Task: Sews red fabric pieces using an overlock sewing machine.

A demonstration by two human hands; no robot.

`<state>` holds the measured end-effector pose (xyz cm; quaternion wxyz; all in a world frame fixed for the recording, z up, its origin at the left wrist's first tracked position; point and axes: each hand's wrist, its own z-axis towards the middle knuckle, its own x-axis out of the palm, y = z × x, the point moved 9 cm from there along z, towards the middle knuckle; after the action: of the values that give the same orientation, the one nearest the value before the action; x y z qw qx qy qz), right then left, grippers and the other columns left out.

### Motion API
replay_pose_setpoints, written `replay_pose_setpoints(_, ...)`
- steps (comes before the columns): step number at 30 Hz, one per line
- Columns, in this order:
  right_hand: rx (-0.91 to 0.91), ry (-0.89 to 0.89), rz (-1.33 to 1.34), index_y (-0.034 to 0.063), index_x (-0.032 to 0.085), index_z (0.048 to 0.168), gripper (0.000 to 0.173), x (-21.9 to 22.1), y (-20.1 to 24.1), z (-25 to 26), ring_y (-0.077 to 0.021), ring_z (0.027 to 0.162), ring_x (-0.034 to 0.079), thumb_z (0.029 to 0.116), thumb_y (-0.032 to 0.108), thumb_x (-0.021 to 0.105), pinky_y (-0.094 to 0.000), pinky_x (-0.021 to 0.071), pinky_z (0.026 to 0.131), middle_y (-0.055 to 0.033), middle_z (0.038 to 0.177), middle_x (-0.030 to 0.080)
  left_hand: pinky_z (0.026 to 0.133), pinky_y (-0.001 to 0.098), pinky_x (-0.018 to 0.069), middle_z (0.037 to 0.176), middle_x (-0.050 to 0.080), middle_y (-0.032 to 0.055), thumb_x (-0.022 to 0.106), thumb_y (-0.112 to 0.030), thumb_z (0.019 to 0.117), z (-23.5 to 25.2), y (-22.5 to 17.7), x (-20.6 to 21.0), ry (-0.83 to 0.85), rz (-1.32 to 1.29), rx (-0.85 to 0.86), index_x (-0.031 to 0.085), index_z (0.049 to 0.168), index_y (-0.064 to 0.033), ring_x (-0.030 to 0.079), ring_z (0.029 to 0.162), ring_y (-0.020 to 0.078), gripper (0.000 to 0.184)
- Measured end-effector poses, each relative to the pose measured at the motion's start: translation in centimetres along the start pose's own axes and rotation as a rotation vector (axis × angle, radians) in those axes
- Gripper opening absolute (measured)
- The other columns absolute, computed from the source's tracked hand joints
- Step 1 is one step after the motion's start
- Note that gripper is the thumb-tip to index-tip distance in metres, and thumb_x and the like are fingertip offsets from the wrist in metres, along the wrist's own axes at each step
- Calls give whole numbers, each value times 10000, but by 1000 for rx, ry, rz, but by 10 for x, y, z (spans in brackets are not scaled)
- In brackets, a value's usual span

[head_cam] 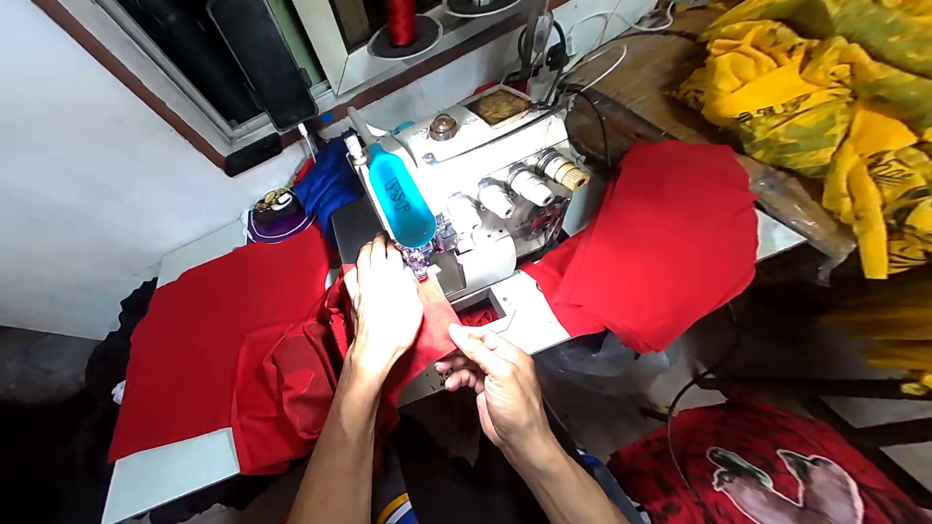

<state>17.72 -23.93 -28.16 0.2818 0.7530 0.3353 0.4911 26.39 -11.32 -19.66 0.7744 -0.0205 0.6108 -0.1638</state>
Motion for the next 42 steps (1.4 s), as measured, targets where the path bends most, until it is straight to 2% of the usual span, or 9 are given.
replay_pose_setpoints(3,1,-5,16,-70,691,951,188,-1,0,1,-173,608,716,1023,54,568,-267,595,514,-150,756,726,1137,521,405,1445,590,153,438,-205,1048,-26,-13,-25,-187,-57,46,666,1299,-6,524,1376,320,394)
replay_pose_setpoints(5,-1,-6,29,-69,690,944,188,-5,-1,-1,-167,608,707,1021,59,575,-268,592,523,-149,761,723,1115,473,439,1342,669,99,457,-207,1013,-52,-25,-27,-260,-25,22,731,1207,-59,589,1301,262,367)
replay_pose_setpoints(10,-1,-17,23,-53,691,916,201,-12,-5,-4,-168,604,704,1019,71,570,-267,583,516,-146,753,723,1245,521,254,1549,505,123,363,-289,1079,-71,-29,4,-217,-78,58,580,1449,-48,417,1474,305,492)
replay_pose_setpoints(15,-7,-1,34,-63,691,935,196,-10,-3,-4,-169,609,712,1020,58,563,-264,591,517,-147,759,726,1228,453,329,1528,534,103,408,-278,1076,-62,-23,0,-205,-129,113,609,1414,-32,448,1459,267,463)
replay_pose_setpoints(22,17,3,12,-65,697,952,183,-3,-6,1,-169,620,707,1019,62,583,-256,581,516,-153,768,723,1217,464,340,1510,544,147,411,-300,1072,-50,-15,0,-180,-95,113,601,1408,6,471,1441,287,492)
replay_pose_setpoints(31,31,-7,-4,-61,695,943,161,2,-9,0,-167,637,718,1011,53,605,-246,581,523,-145,775,731,1219,448,337,1507,557,102,460,-287,1056,-43,-5,-3,-124,-150,127,628,1396,-34,466,1447,243,456)
replay_pose_setpoints(35,-17,-3,-68,-40,713,926,162,10,-4,12,-153,625,722,1010,49,607,-243,589,542,-125,757,742,1214,486,331,1493,565,131,433,-272,1063,-30,1,-2,-84,-92,140,630,1382,-9,475,1439,284,458)
replay_pose_setpoints(38,-90,-25,-197,3,717,840,219,19,3,31,-137,568,702,997,146,665,-255,586,524,-84,684,728,1225,528,291,1520,510,194,358,-279,1086,-8,10,2,-13,-18,136,582,1388,37,422,1464,344,490)
replay_pose_setpoints(42,-145,-116,-353,86,588,619,426,22,7,50,-109,442,589,1004,252,668,-255,501,448,-21,533,612,1239,559,224,1618,365,218,368,-286,1091,13,18,0,56,34,30,428,1511,58,315,1517,383,546)
